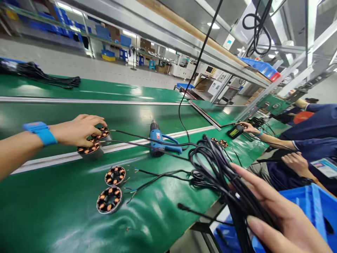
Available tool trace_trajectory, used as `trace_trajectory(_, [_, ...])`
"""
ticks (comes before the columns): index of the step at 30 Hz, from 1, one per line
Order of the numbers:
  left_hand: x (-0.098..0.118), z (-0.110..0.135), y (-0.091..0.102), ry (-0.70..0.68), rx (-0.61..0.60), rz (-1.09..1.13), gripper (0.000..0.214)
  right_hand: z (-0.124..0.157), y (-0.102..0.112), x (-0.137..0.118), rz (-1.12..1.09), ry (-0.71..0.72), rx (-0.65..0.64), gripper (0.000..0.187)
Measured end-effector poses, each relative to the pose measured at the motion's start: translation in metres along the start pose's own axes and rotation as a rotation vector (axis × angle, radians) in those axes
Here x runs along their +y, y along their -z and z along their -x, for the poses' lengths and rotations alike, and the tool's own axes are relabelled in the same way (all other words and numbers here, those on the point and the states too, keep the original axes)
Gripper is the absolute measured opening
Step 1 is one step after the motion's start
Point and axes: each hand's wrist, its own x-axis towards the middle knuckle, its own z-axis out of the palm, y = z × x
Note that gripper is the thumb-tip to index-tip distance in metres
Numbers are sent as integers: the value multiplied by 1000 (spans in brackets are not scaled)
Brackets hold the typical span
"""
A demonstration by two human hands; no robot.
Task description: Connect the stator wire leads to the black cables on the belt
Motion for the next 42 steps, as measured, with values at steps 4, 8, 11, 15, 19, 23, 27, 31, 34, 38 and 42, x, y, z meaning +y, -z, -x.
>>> trace_trajectory(4, [59,-35,3,-63,29,32,29,-32,-3,16,352,-84,71,73])
trace_trajectory(8, [98,-52,0,-80,20,73,34,-65,-27,88,563,-222,70,74])
trace_trajectory(11, [109,-49,1,-49,22,97,35,-80,-49,146,820,-271,90,50])
trace_trajectory(15, [116,-39,6,-19,6,140,34,-88,-86,164,934,-130,197,47])
trace_trajectory(19, [117,-30,1,-20,28,211,36,-89,-144,100,383,370,105,40])
trace_trajectory(23, [115,-9,-20,38,139,326,46,-99,-220,21,-47,550,-296,24])
trace_trajectory(27, [118,19,-49,-140,413,505,35,-117,-284,-13,-143,602,-496,31])
trace_trajectory(31, [126,29,-65,-321,655,592,30,-126,-315,-14,-175,300,-859,34])
trace_trajectory(34, [128,27,-64,-374,634,669,23,-124,-323,-10,-447,35,-974,32])
trace_trajectory(38, [127,24,-62,-442,607,738,37,-122,-326,-7,-699,-306,-965,54])
trace_trajectory(42, [128,26,-63,-430,577,742,45,-121,-328,-5,-773,-413,-972,71])
